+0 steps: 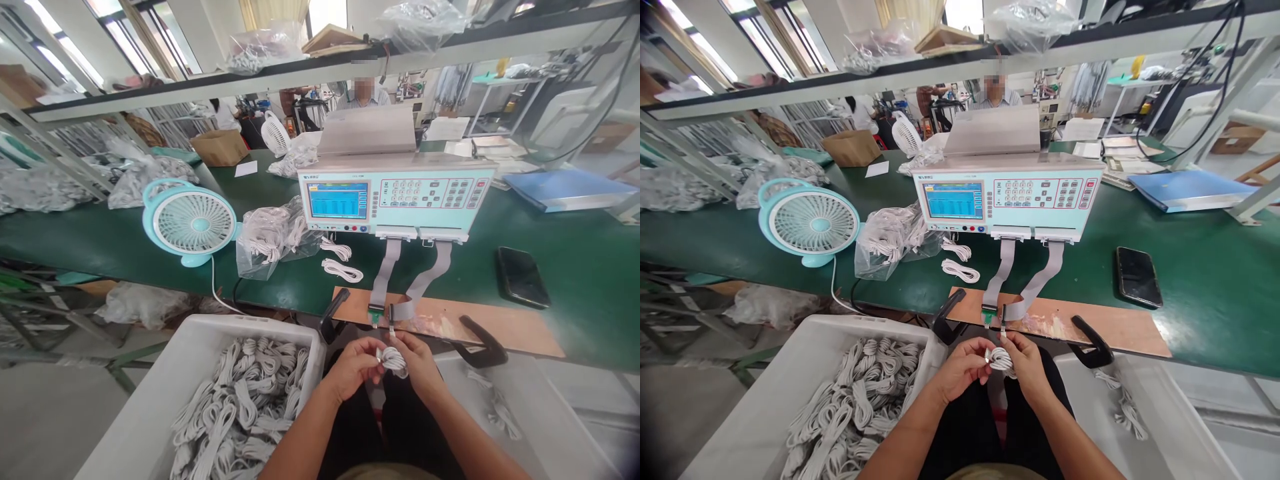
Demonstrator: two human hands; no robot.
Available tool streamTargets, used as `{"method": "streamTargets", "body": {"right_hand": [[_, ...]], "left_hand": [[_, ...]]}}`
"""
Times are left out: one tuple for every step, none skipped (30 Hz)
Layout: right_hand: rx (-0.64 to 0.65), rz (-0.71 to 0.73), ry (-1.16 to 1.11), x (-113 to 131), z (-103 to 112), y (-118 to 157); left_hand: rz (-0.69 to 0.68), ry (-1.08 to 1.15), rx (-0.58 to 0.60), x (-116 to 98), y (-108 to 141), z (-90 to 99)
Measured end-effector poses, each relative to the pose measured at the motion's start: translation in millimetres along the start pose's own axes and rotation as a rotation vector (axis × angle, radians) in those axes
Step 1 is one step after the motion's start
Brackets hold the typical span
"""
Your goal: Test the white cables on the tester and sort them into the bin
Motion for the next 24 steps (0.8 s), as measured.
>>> {"method": "streamTargets", "body": {"right_hand": [[0.001,-0.011,-0.017,-1,0,0],[0.004,-0.025,-0.035,-2,-1,0],[0.009,-0.038,-0.053,-3,-2,-1],[0.01,-0.049,-0.073,-4,-3,-1],[0.009,-0.058,-0.091,-5,-3,-1],[0.011,-0.067,-0.109,-5,-4,-2],[0.013,-0.077,-0.128,-6,-5,-2],[0.016,-0.091,-0.149,-7,-6,-3],[0.014,-0.106,-0.172,-8,-7,-3],[0.01,-0.121,-0.197,-8,-8,-4],[0.002,-0.137,-0.222,-9,-8,-5],[-0.011,-0.149,-0.246,-9,-8,-5],[-0.026,-0.159,-0.265,-9,-8,-6],[-0.037,-0.169,-0.28,-9,-8,-6],[-0.044,-0.177,-0.289,-8,-8,-5],[-0.047,-0.182,-0.296,-8,-9,-5],[-0.048,-0.183,-0.299,-7,-9,-5],[-0.048,-0.182,-0.299,-7,-9,-5],[-0.046,-0.178,-0.298,-7,-9,-5],[-0.044,-0.17,-0.296,-7,-9,-5],[-0.043,-0.158,-0.292,-7,-8,-5],[-0.041,-0.148,-0.284,-8,-8,-6],[-0.039,-0.138,-0.273,-9,-7,-6],[-0.038,-0.13,-0.259,-9,-6,-7]], "left_hand": [[0.005,0.01,0.023,-1,1,-1.4],[-0.002,0.005,0.021,-2,1,-1.2],[-0.023,-0.011,-0.012,-2,1,0.7],[-0.056,-0.039,-0.067,-3,0,4.1],[-0.096,-0.077,-0.134,-4,-2,8.0],[-0.137,-0.127,-0.197,-6,-3,11.6],[-0.172,-0.184,-0.245,-7,-4,14.2],[-0.196,-0.244,-0.27,-9,-5,15.6],[-0.206,-0.307,-0.269,-10,-6,15.6],[-0.207,-0.368,-0.251,-11,-7,14.9],[-0.207,-0.417,-0.225,-12,-8,14.1],[-0.208,-0.452,-0.198,-14,-9,13.2],[-0.208,-0.467,-0.173,-15,-9,12.4],[-0.204,-0.462,-0.153,-15,-10,12.0],[-0.201,-0.438,-0.144,-15,-11,12.0],[-0.196,-0.402,-0.142,-14,-12,12.4],[-0.188,-0.36,-0.146,-13,-14,13.0],[-0.184,-0.322,-0.155,-11,-16,13.6],[-0.189,-0.293,-0.173,-9,-17,14.3],[-0.204,-0.281,-0.197,-9,-18,14.9],[-0.229,-0.284,-0.227,-10,-19,15.2],[-0.259,-0.302,-0.26,-11,-19,14.9],[-0.292,-0.326,-0.294,-13,-19,14.1],[-0.322,-0.348,-0.324,-16,-18,12.7]]}}
Point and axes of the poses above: each hand's wrist, its own y-axis away from the middle knuckle, its own z-axis out of the back of the hand, x = y × z, the point moved 7 cm from there along -y, towards the middle knuckle, and after that the axes turned 5 degrees about y, right-handed, at the moved point
